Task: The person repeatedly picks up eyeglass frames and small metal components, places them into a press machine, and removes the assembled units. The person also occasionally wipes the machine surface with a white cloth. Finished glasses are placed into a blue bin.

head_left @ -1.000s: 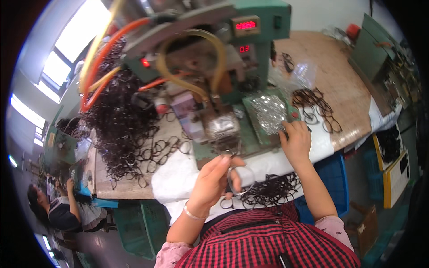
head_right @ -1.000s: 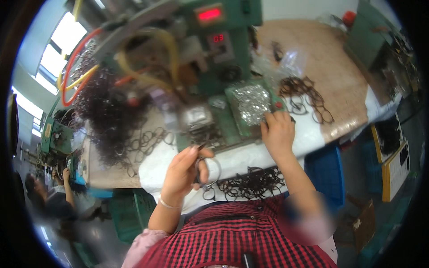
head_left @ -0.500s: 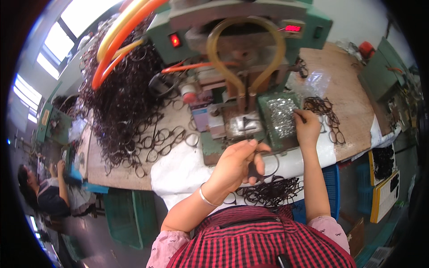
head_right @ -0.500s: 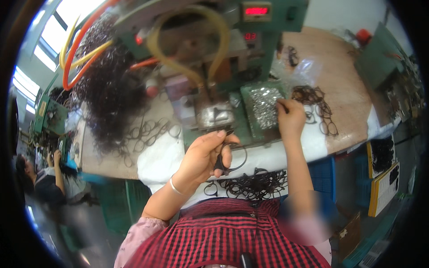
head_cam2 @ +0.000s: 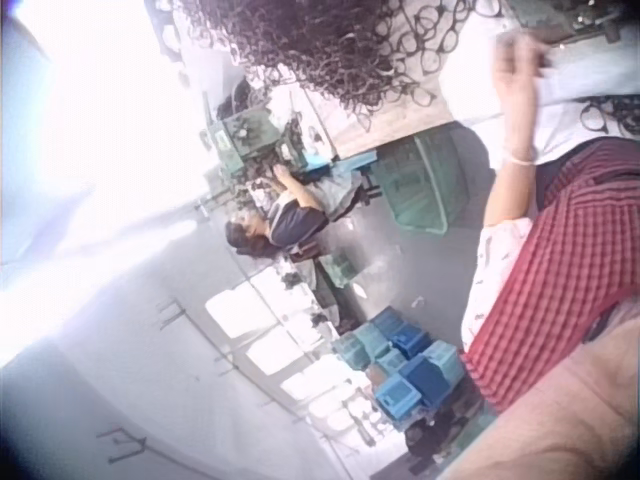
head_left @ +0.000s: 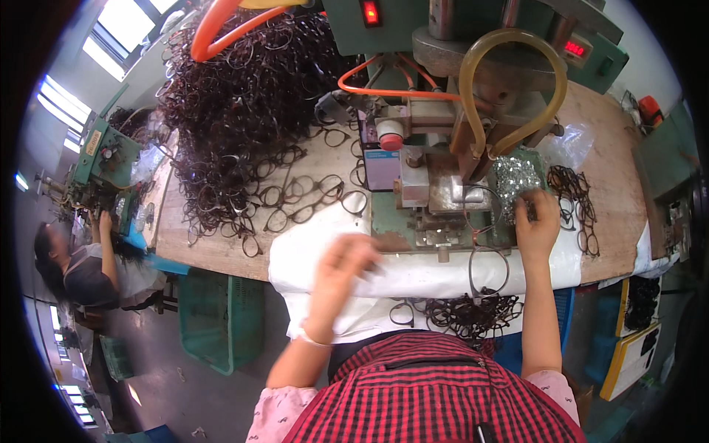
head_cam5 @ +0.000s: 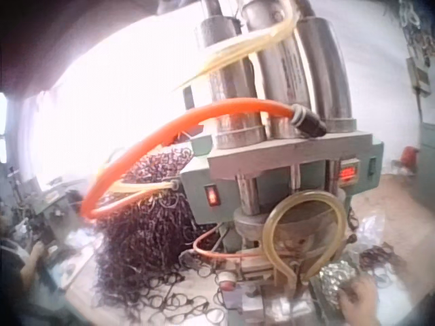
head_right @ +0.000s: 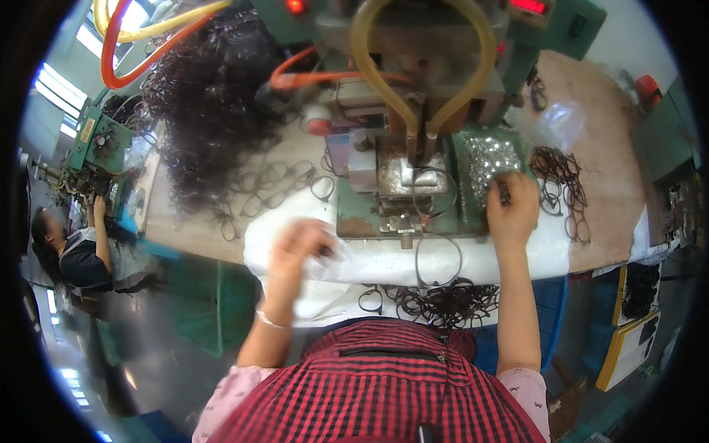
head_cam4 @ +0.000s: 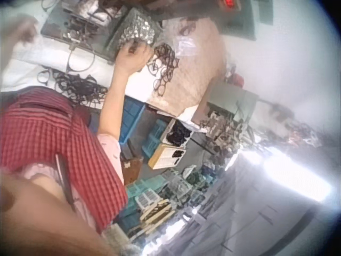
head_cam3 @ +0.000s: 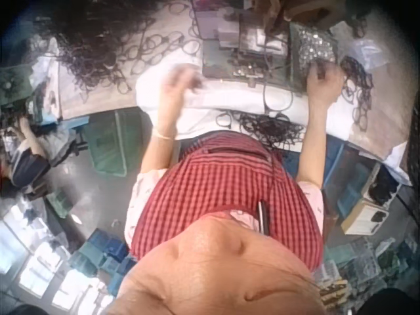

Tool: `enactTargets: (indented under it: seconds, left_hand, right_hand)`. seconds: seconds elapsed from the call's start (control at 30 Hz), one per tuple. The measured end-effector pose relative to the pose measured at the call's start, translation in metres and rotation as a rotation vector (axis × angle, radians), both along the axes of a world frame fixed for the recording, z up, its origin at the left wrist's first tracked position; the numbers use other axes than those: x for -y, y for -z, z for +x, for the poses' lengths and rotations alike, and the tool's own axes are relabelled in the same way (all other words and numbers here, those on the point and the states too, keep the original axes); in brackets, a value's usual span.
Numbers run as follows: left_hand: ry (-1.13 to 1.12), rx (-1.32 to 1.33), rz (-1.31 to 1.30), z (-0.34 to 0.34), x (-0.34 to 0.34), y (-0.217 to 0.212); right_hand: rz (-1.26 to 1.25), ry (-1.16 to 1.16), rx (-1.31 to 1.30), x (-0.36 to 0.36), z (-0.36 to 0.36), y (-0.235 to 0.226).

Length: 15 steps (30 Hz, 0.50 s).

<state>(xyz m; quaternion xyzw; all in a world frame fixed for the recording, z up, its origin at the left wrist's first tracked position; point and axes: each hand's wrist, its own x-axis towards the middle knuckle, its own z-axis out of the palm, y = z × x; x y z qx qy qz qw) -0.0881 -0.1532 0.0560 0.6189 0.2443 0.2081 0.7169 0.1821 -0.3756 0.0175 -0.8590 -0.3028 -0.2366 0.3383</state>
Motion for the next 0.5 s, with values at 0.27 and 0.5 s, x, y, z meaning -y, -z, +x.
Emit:
enactTargets:
  seconds: [0.27, 0.5]
  left_hand:
    - [0.099, -0.289, 1.319, 0.024, -0.085, -0.02]
    - [-0.383, -0.018, 0.988, 0.033, -0.105, 0.081]
  right_hand:
    - [0.248, -0.071, -0.28, -0.015, 0.005, -0.012]
    - [0.396, 0.006, -0.43, 0.01, -0.013, -0.002]
